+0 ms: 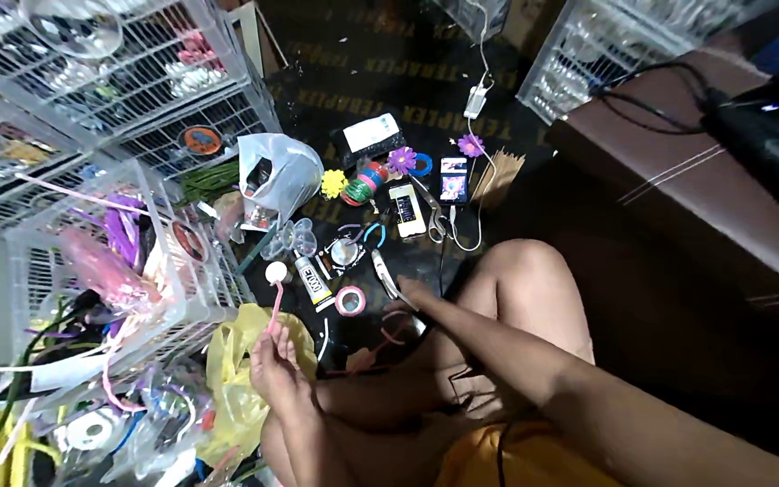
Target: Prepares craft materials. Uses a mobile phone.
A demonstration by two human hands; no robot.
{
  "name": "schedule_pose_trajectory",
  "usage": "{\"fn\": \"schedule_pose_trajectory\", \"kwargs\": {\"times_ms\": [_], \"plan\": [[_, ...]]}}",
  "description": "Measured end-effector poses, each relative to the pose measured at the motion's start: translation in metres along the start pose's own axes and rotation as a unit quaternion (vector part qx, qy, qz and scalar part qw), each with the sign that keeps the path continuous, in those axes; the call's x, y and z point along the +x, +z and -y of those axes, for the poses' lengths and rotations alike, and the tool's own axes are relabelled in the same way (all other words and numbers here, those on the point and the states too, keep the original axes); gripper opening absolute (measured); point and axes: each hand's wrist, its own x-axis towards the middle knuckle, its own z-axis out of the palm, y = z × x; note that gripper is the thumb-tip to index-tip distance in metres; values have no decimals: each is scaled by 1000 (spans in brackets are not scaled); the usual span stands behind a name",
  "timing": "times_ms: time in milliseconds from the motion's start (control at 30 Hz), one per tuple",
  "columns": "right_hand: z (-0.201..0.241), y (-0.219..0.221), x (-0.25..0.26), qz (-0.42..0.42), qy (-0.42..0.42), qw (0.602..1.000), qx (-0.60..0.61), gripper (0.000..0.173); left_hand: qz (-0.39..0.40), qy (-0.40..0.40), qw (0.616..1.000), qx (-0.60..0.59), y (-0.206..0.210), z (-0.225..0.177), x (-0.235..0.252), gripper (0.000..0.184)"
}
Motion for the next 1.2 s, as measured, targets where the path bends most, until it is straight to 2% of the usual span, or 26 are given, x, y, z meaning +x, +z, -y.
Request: {"fn": "schedule_pose_trajectory", "kwargs": {"times_ms": [33,100,167,233,400,633,933,1033,1200], "plan": [[2,6,1,-22,-7,1000,4,82,1,-16,1000,-5,0,-1,0,20],[6,11,5,-46,-17,999,0,67,3,-33,999,-9,3,-3,-1,19],[10,10,11,-71,-31,997,15,51,8,-26,1000,-8,6,-3,-1,18],[13,7,8,-90,-37,994,48,44,9,-17,1000,-5,4,-4,-1,19],[26,-17,-13,-138,-23,987,83,44,7,-28,1000,-3,0,-5,-1,19],[10,-44,0,-115,72,987,-80,35,9,-28,1000,-5,0,-4,-3,18],[2,-35,11,-111,70,988,-76,38,17,-30,999,4,-1,-3,-3,17],[2,-33,4,-111,92,987,-65,36,27,-29,999,10,-1,-3,-3,18],[9,-31,-24,-113,123,983,-78,49,28,-29,999,18,-2,-4,-6,19]]}}
